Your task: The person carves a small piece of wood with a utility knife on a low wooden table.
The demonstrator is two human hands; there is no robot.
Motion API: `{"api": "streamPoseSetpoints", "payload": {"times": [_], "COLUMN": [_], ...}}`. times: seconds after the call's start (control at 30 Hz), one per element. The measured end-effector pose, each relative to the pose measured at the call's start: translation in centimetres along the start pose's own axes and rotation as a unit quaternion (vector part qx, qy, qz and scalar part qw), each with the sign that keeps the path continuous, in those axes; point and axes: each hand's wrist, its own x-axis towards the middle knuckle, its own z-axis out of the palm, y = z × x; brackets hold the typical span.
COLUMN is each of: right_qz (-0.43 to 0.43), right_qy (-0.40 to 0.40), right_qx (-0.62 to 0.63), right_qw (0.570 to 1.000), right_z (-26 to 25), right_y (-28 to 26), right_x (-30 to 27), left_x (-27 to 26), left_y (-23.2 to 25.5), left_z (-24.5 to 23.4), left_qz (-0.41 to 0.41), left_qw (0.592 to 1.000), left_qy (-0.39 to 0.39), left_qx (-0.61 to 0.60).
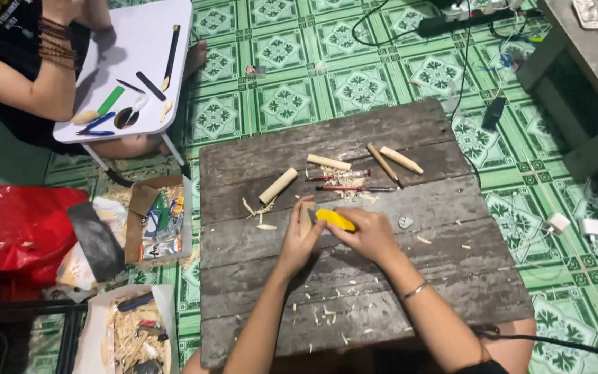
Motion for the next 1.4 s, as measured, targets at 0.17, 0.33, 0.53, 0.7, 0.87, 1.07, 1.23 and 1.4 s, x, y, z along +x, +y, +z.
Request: {"api": "streamPoseSetpoints", "payload": {"times": [0.17, 0.33, 0.53, 0.7, 0.87, 1.07, 1.23, 1.4], "right_qz": [-0.03, -0.055, -0.053, -0.044, -0.06, -0.087, -0.128, -0.118], "right_qy": [-0.045, -0.058, -0.012, 0.024, 0.029, 0.012, -0.001, -0.019], "right_qx": [-0.007, -0.018, -0.007, 0.03, 0.005, 0.006, -0.021, -0.036], "right_qw": [0.999, 0.997, 0.999, 0.998, 0.998, 0.996, 0.992, 0.992], "right_z": [-0.3, 0.1, 0.5, 1.2, 0.9, 0.7, -0.1, -0.4], "right_y": [0.2, 1.3, 1.1, 1.4, 0.3, 0.9, -0.4, -0.4], "right_x": [0.9, 0.7, 0.6, 0.4, 0.4, -0.7, -0.5, -0.3], "left_x": [-0.1, -0.2, 0.4, 0.6, 0.1, 0.0, -0.7, -1.4], "left_y": [-2.1, -2.5, -3.2, -4.8, -3.6, -3.4, -1.6, 1.1], "left_z": [-0.5, -0.2, -0.6, -0.5, -0.5, -1.5, -0.8, -0.3], "left_qz": [-0.021, -0.029, -0.017, 0.015, -0.003, -0.015, 0.001, 0.039], "left_qw": [0.996, 0.996, 0.999, 0.998, 0.997, 0.985, 0.996, 0.994], "left_qy": [-0.062, -0.077, -0.033, 0.037, 0.023, -0.015, -0.057, -0.104], "left_qx": [-0.056, -0.036, 0.026, 0.047, -0.07, -0.173, -0.065, -0.008]}}
